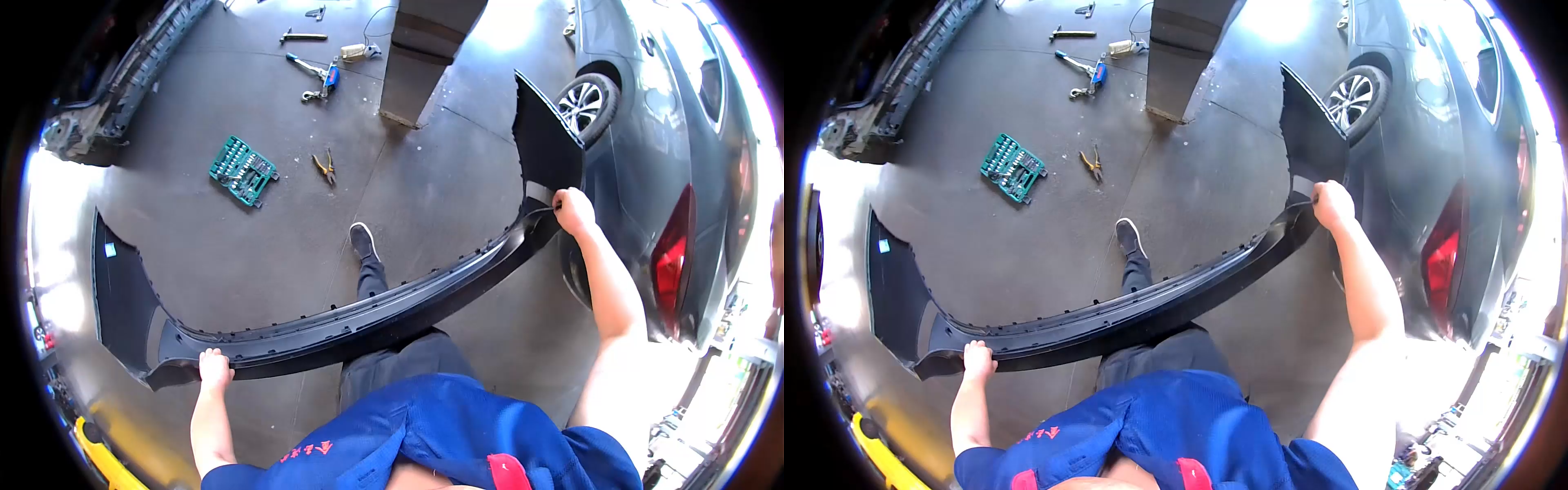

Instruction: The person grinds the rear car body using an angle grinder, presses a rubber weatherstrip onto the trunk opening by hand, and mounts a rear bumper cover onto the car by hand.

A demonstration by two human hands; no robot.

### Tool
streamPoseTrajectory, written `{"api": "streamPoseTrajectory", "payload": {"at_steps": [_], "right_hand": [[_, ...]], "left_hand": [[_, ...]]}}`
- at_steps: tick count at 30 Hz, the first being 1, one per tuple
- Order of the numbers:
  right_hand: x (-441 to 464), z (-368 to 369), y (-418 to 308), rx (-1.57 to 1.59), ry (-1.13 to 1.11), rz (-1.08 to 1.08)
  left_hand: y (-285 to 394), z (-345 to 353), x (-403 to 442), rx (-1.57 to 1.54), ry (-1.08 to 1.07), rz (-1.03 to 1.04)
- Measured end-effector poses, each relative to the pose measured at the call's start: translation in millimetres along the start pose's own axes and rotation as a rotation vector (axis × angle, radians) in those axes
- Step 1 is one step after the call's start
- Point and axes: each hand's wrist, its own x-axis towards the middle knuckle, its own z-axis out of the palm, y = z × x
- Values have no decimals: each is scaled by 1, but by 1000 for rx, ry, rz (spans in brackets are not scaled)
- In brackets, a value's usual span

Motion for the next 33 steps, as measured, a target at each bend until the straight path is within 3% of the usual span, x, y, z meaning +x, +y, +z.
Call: {"api": "streamPoseTrajectory", "payload": {"at_steps": [7, 13, 19, 26, 29, 32, 33], "right_hand": [[-145, 40, -14, 167, 180, 42], [-222, 7, -62, 290, 95, 55], [-279, 14, -140, 267, 43, 11], [-355, 73, -227, 210, 0, 8], [-369, 97, -265, 251, 70, -33], [-364, 92, -305, 155, 3, -59], [-360, 100, -336, 208, -32, -20]], "left_hand": [[6, 102, -154, -54, 30, -131], [-26, 123, -260, -77, -230, -200], [-74, 194, -288, -102, -243, -220], [-123, 325, -302, -115, -228, -211], [-135, 374, -305, -89, -139, -206], [-140, 415, -293, -155, -191, -232], [-186, 406, -284, -97, -205, -228]]}}
